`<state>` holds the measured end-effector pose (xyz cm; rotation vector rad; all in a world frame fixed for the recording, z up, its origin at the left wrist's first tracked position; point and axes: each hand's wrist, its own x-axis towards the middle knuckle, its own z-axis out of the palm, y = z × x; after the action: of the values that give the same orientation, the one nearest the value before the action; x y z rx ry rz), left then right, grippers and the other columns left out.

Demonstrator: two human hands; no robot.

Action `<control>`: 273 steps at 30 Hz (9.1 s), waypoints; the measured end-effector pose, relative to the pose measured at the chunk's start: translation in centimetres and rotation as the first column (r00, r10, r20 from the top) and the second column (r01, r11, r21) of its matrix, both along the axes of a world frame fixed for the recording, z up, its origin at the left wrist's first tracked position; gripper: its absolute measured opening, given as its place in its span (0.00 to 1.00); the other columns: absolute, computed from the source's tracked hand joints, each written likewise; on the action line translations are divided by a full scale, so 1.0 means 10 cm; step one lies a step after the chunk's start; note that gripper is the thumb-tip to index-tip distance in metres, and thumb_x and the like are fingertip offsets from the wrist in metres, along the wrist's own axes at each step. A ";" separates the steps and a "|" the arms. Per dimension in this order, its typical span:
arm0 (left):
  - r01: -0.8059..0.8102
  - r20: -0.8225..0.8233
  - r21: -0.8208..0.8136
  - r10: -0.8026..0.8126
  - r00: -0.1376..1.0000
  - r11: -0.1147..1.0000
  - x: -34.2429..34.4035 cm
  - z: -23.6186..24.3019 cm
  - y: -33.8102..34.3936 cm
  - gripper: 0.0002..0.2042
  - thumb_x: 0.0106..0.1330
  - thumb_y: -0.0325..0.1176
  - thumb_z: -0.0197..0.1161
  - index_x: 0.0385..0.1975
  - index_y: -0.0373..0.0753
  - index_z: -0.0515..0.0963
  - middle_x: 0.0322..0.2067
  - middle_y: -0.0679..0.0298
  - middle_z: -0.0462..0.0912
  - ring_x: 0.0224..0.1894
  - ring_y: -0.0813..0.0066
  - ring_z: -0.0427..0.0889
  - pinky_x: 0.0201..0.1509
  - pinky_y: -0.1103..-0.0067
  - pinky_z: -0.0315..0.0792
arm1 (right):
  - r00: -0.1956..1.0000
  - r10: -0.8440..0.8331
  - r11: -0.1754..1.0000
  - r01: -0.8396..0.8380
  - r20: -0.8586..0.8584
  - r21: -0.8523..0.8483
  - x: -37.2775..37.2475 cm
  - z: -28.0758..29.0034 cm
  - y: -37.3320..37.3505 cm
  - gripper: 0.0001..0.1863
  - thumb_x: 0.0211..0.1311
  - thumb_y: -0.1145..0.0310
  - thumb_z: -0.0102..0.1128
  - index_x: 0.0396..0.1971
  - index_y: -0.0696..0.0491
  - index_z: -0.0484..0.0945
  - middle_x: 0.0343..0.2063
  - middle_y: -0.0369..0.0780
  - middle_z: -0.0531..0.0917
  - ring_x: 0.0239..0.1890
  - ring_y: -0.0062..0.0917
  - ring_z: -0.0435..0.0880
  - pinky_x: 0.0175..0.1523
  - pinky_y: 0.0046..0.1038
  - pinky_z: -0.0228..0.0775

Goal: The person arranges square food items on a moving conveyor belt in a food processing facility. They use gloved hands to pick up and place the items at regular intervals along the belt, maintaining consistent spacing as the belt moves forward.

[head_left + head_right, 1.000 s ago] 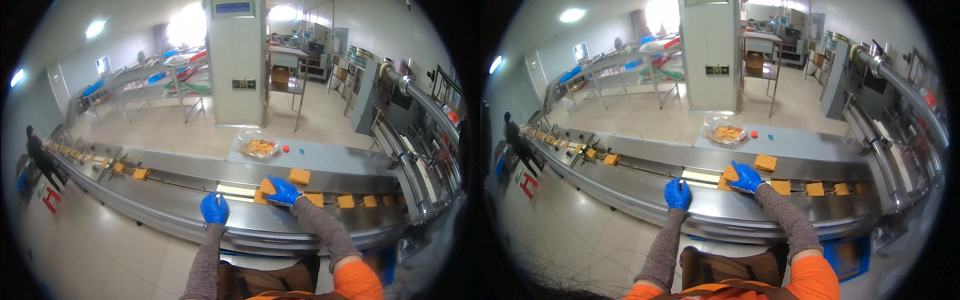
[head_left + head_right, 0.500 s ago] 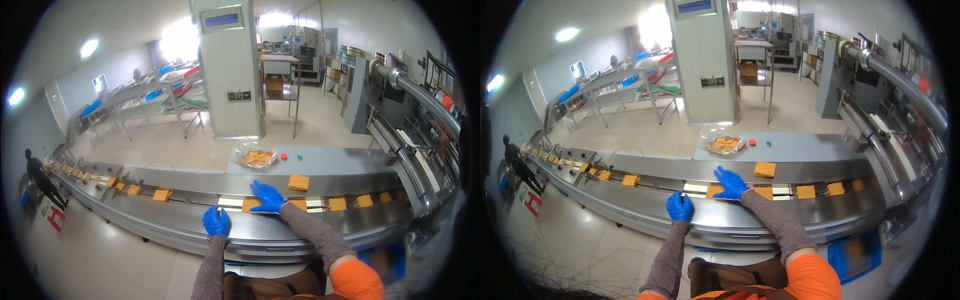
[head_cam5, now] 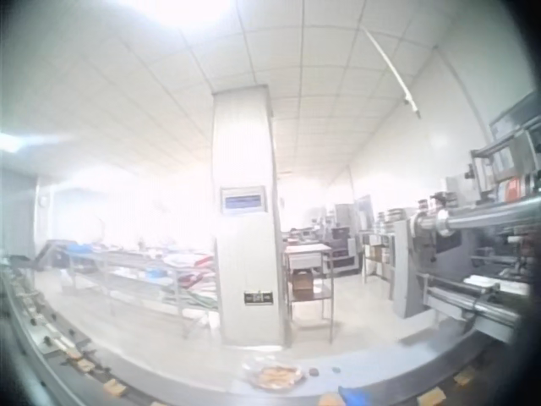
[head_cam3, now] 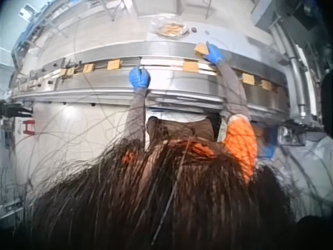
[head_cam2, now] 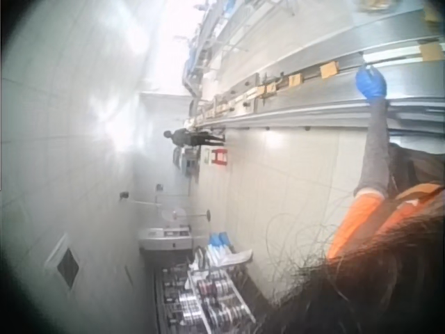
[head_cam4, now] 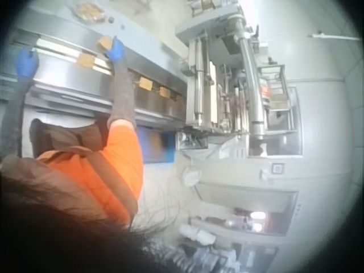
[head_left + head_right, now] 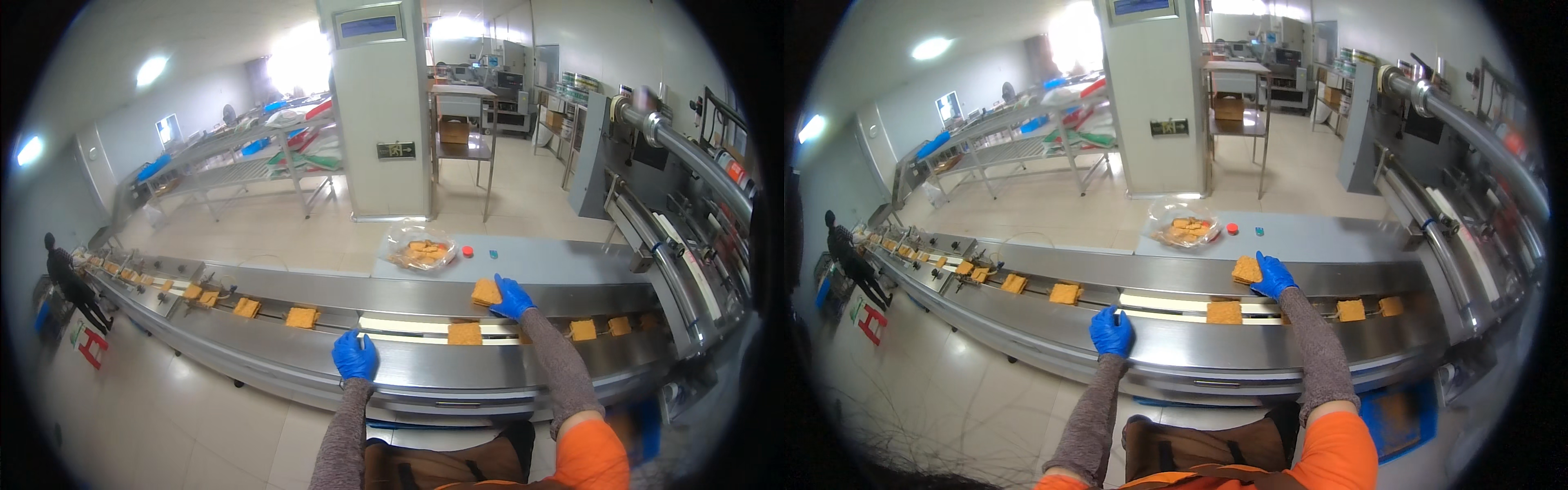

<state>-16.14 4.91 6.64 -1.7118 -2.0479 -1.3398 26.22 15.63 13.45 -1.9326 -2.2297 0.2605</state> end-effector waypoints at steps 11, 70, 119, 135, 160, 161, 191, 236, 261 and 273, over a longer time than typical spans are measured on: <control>0.016 -0.001 -0.103 -0.016 1.000 0.995 0.02 0.05 -0.02 0.11 0.60 0.35 0.65 0.40 0.38 0.80 0.39 0.55 0.82 0.45 0.56 0.80 0.49 0.63 0.73 | 0.884 0.466 0.877 -0.464 0.014 0.127 -1.36 -0.05 -0.53 0.48 0.56 0.46 0.68 0.70 0.56 0.58 0.57 0.55 0.73 0.59 0.48 0.74 0.65 0.44 0.65; -0.007 -0.362 -0.513 -0.209 0.908 0.858 0.19 0.27 0.09 0.28 0.67 0.54 0.55 0.60 0.41 0.72 0.60 0.47 0.73 0.65 0.45 0.67 0.68 0.47 0.55 | 0.940 -0.342 0.816 0.289 0.015 0.501 1.35 -0.45 -1.59 0.18 0.57 0.64 0.61 0.42 0.61 0.79 0.50 0.54 0.78 0.47 0.47 0.79 0.52 0.45 0.72; 0.219 -0.242 -0.001 -0.213 0.947 0.976 0.14 0.11 0.21 0.18 0.57 0.39 0.67 0.42 0.34 0.78 0.31 0.51 0.81 0.35 0.51 0.81 0.38 0.60 0.75 | 0.894 -0.420 0.641 0.415 -0.157 0.646 1.56 -0.93 -1.48 0.24 0.57 0.66 0.64 0.53 0.59 0.77 0.47 0.53 0.81 0.49 0.48 0.79 0.54 0.42 0.72; -0.190 -0.393 -0.148 0.118 0.912 0.971 0.17 0.09 0.14 0.33 0.62 0.55 0.61 0.58 0.34 0.72 0.56 0.42 0.72 0.60 0.47 0.69 0.65 0.56 0.58 | 0.773 -0.634 0.667 0.559 -0.018 0.493 1.68 -1.03 -1.36 0.32 0.61 0.54 0.61 0.59 0.60 0.72 0.59 0.55 0.74 0.60 0.48 0.74 0.65 0.45 0.64; -0.036 -0.240 -0.393 -0.065 0.969 0.919 0.11 0.15 0.16 0.36 0.62 0.58 0.59 0.63 0.35 0.68 0.59 0.39 0.69 0.64 0.44 0.67 0.70 0.54 0.54 | 0.830 -0.556 0.710 0.449 0.041 0.543 1.58 -0.94 -1.42 0.31 0.61 0.57 0.62 0.59 0.60 0.71 0.56 0.54 0.76 0.60 0.48 0.74 0.63 0.42 0.67; -0.072 -0.266 -0.379 -0.034 0.963 0.922 0.13 0.13 0.16 0.37 0.62 0.59 0.58 0.63 0.35 0.68 0.60 0.39 0.68 0.65 0.44 0.66 0.70 0.53 0.53 | 0.844 -0.534 0.713 0.420 0.047 0.562 1.51 -0.86 -1.43 0.30 0.60 0.58 0.63 0.59 0.60 0.72 0.56 0.54 0.76 0.59 0.48 0.73 0.62 0.42 0.67; 0.176 -0.247 -0.103 -0.197 0.949 0.979 0.18 0.23 0.15 0.18 0.58 0.41 0.68 0.43 0.35 0.80 0.33 0.54 0.81 0.38 0.54 0.80 0.41 0.62 0.74 | 0.907 -0.401 0.719 0.400 -0.130 0.568 1.39 -0.75 -1.44 0.16 0.59 0.62 0.62 0.40 0.60 0.79 0.47 0.54 0.80 0.50 0.49 0.78 0.54 0.46 0.70; 0.178 -0.159 -0.262 -0.225 0.961 0.949 0.22 0.34 0.13 0.22 0.60 0.41 0.66 0.51 0.34 0.78 0.39 0.52 0.84 0.43 0.54 0.81 0.47 0.64 0.74 | 0.895 -0.436 0.659 0.390 -0.096 0.644 1.45 -0.85 -1.39 0.19 0.55 0.64 0.65 0.42 0.60 0.77 0.44 0.52 0.80 0.46 0.48 0.78 0.53 0.46 0.70; 0.169 -0.238 -0.088 -0.186 0.953 0.982 0.13 0.17 0.17 0.20 0.60 0.43 0.65 0.43 0.32 0.79 0.34 0.48 0.82 0.38 0.49 0.81 0.44 0.60 0.75 | 0.891 -0.421 0.682 0.436 -0.172 0.588 1.42 -0.88 -1.37 0.22 0.59 0.64 0.63 0.52 0.59 0.77 0.44 0.52 0.81 0.48 0.46 0.79 0.53 0.43 0.71; 0.131 -0.215 -0.149 -0.161 0.963 0.980 0.10 0.12 0.18 0.22 0.60 0.45 0.64 0.47 0.34 0.78 0.40 0.51 0.81 0.42 0.52 0.80 0.48 0.62 0.72 | 0.793 -0.601 0.722 0.593 -0.102 0.357 1.51 -0.92 -1.35 0.26 0.63 0.55 0.58 0.52 0.61 0.77 0.52 0.54 0.79 0.54 0.47 0.78 0.60 0.44 0.69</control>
<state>-15.13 6.72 7.82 -2.0041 -1.9546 -1.0067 41.30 2.16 4.27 -2.2824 -1.3898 -0.2639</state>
